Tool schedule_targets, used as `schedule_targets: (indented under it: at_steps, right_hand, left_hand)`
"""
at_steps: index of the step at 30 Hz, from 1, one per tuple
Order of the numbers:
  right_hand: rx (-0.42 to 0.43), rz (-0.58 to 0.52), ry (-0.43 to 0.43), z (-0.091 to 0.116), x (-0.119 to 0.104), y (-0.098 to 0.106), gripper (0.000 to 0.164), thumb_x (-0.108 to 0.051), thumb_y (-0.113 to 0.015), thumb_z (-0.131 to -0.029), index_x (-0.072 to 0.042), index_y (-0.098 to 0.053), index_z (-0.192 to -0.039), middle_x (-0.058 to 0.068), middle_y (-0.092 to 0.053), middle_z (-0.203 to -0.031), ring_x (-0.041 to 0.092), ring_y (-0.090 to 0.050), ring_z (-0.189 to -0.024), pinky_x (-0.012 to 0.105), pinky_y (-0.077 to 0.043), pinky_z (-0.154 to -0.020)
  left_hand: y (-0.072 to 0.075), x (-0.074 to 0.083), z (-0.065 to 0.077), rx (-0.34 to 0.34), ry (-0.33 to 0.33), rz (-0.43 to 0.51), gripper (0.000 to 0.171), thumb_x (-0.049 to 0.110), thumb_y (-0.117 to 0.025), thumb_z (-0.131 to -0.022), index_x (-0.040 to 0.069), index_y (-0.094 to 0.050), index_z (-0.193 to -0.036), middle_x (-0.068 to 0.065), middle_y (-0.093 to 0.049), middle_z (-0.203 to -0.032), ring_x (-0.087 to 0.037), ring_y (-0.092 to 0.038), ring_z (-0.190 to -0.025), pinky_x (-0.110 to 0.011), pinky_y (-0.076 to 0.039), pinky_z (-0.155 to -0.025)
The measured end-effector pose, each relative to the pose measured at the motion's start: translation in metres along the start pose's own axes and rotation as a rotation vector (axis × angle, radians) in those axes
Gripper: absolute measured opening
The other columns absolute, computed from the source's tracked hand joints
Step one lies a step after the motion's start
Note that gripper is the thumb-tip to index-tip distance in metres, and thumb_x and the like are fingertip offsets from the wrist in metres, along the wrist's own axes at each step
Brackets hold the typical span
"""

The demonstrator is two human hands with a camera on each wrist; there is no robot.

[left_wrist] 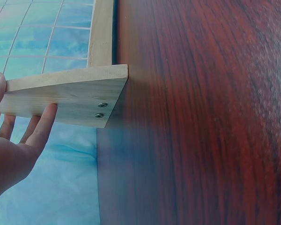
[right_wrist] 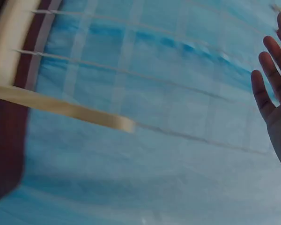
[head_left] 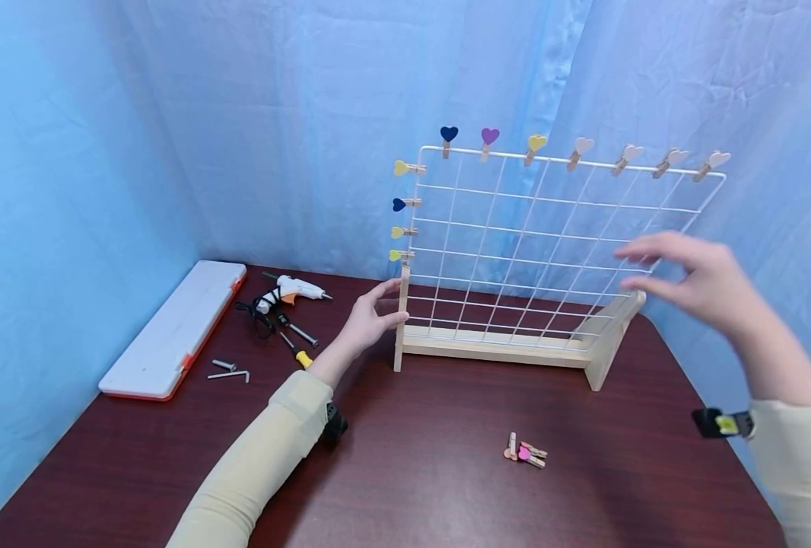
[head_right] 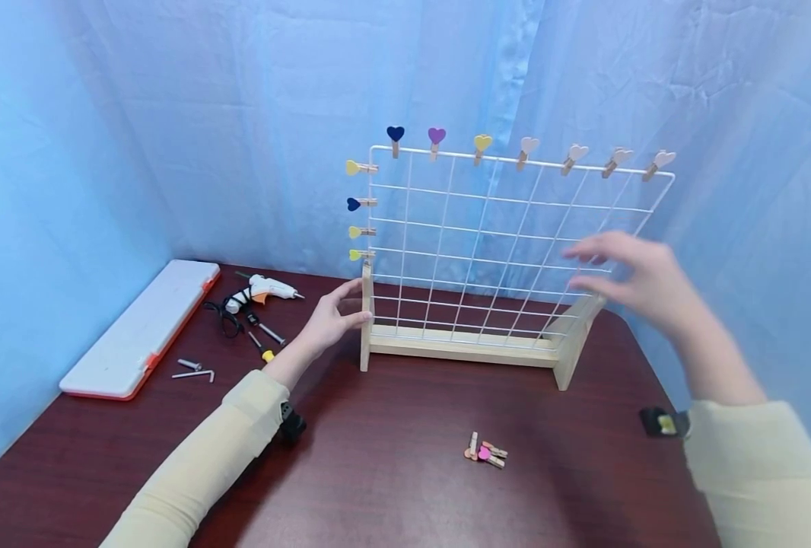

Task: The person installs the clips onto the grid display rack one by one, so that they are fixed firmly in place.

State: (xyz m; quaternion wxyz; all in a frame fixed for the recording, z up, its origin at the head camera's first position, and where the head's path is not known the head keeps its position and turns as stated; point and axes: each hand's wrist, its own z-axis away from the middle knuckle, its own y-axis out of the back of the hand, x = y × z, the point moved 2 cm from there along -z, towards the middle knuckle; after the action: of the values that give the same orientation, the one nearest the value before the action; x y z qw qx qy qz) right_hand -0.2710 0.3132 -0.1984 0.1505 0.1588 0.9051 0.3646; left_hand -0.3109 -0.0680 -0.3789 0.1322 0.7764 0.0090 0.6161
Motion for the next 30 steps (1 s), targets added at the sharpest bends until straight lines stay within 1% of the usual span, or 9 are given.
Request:
schedule_targets:
  at_steps: [3,7,10,15,18,21,24,28,30]
  right_hand:
    - [-0.105,0.010,-0.069,0.029,0.002,-0.039,0.049,0.000,-0.081,-0.054,-0.006,-0.067,-0.101,0.004,-0.066,-0.096,0.000,-0.055,-0.092,0.008,-0.042,-0.080]
    - [-0.232,-0.015,-0.176,0.072,0.008,-0.091,0.049,-0.011,-0.080,-0.061,-0.020,-0.065,-0.106,-0.007,-0.062,-0.102,0.001,-0.054,-0.092,0.010,-0.043,-0.078]
    - [-0.285,-0.104,-0.166,0.096,0.003,-0.125,0.047,-0.017,-0.080,-0.062,-0.019,-0.064,-0.106,-0.007,-0.062,-0.101,0.005,-0.055,-0.089,0.012,-0.044,-0.076]
    - [-0.395,-0.283,-0.080,0.124,-0.012,-0.168,0.044,-0.019,-0.080,-0.063,-0.015,-0.065,-0.104,-0.005,-0.061,-0.091,0.007,-0.055,-0.083,0.012,-0.043,-0.073]
    - [-0.478,-0.324,-0.054,0.136,-0.019,-0.185,0.040,-0.025,-0.078,-0.065,-0.017,-0.065,-0.102,-0.009,-0.057,-0.079,0.004,-0.050,-0.075,0.014,-0.042,-0.066]
    - [-0.539,-0.300,-0.064,0.144,-0.021,-0.194,0.036,-0.033,-0.076,-0.067,-0.021,-0.066,-0.099,-0.013,-0.054,-0.072,0.002,-0.046,-0.071,0.014,-0.040,-0.063]
    - [-0.551,-0.279,-0.050,0.147,-0.021,-0.198,0.032,-0.036,-0.075,-0.067,-0.023,-0.066,-0.095,-0.014,-0.054,-0.071,0.002,-0.046,-0.071,0.013,-0.038,-0.062]
    - [-0.529,-0.258,-0.027,0.147,-0.022,-0.201,0.026,-0.037,-0.075,-0.068,-0.024,-0.066,-0.089,-0.014,-0.054,-0.073,0.003,-0.047,-0.070,0.009,-0.036,-0.063]
    - [-0.526,-0.248,-0.038,0.147,-0.022,-0.202,0.025,-0.036,-0.075,-0.068,-0.024,-0.066,-0.087,-0.014,-0.054,-0.074,0.003,-0.047,-0.070,0.009,-0.036,-0.063]
  left_hand:
    - [0.000,-0.001,0.000,0.000,0.001,-0.001,0.059,0.007,-0.065,-0.080,0.011,-0.040,-0.133,-0.013,-0.042,-0.133,-0.031,-0.047,-0.114,-0.035,-0.054,-0.074]
    - [0.000,0.000,0.000,0.000,0.001,-0.004,0.059,0.007,-0.065,-0.080,0.011,-0.040,-0.134,-0.013,-0.042,-0.133,-0.031,-0.047,-0.114,-0.033,-0.055,-0.073]
    - [0.000,0.002,0.000,-0.002,0.002,-0.002,0.059,0.006,-0.065,-0.080,0.010,-0.040,-0.134,-0.013,-0.042,-0.133,-0.030,-0.047,-0.114,-0.033,-0.055,-0.073]
    - [0.000,0.004,0.001,-0.008,0.008,0.007,0.059,0.002,-0.063,-0.080,0.009,-0.039,-0.134,-0.012,-0.041,-0.134,-0.031,-0.046,-0.115,-0.034,-0.055,-0.074]
    - [0.000,0.004,0.001,-0.010,0.014,0.014,0.059,0.001,-0.063,-0.080,0.010,-0.040,-0.134,-0.012,-0.041,-0.134,-0.031,-0.046,-0.115,-0.034,-0.055,-0.074]
    - [0.000,0.002,0.001,-0.007,0.014,0.013,0.059,0.001,-0.063,-0.080,0.010,-0.040,-0.134,-0.012,-0.041,-0.134,-0.031,-0.046,-0.115,-0.034,-0.054,-0.075]
    - [0.001,0.002,0.000,-0.002,0.007,0.009,0.059,0.002,-0.063,-0.080,0.011,-0.040,-0.134,-0.013,-0.042,-0.133,-0.031,-0.047,-0.115,-0.034,-0.054,-0.075]
    - [0.001,0.001,0.000,0.001,0.009,0.000,0.059,0.005,-0.065,-0.080,0.011,-0.040,-0.134,-0.012,-0.041,-0.134,-0.030,-0.047,-0.115,-0.033,-0.054,-0.074]
    - [0.001,0.001,0.000,-0.002,0.012,-0.001,0.060,0.007,-0.065,-0.080,0.011,-0.040,-0.134,-0.012,-0.041,-0.134,-0.030,-0.047,-0.115,-0.033,-0.055,-0.074]
